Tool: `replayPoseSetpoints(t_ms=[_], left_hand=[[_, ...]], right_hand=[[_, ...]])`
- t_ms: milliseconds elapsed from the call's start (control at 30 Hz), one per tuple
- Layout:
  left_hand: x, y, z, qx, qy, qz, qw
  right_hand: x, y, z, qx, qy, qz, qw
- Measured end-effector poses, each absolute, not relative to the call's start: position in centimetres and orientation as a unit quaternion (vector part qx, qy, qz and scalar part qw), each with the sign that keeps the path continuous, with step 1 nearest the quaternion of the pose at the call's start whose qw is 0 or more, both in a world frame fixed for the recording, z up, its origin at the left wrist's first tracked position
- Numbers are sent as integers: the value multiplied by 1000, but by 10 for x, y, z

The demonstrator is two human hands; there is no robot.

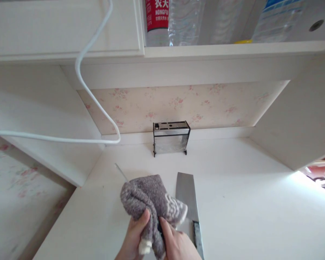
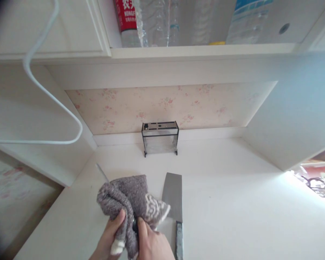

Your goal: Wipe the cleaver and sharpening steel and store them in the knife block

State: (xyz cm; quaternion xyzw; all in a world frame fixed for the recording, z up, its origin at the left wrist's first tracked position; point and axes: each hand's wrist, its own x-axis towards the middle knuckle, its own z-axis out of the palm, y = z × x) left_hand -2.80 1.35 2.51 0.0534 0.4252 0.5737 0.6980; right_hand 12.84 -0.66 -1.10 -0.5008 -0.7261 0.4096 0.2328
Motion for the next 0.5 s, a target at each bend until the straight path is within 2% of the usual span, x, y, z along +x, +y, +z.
replayPoseSetpoints(t_ms=[100,200,500], left_hand=[[-11,11,29,55,464,584,664],[-14,17,35,50,485,599,635],[-33,40,53,66,454,614,642]], right_hand=[[110,-7,-28,-502,-797,301,150],[106,-7,-31,-507,-813,263,116],[124,-22,-44,-522,-758,334,203]])
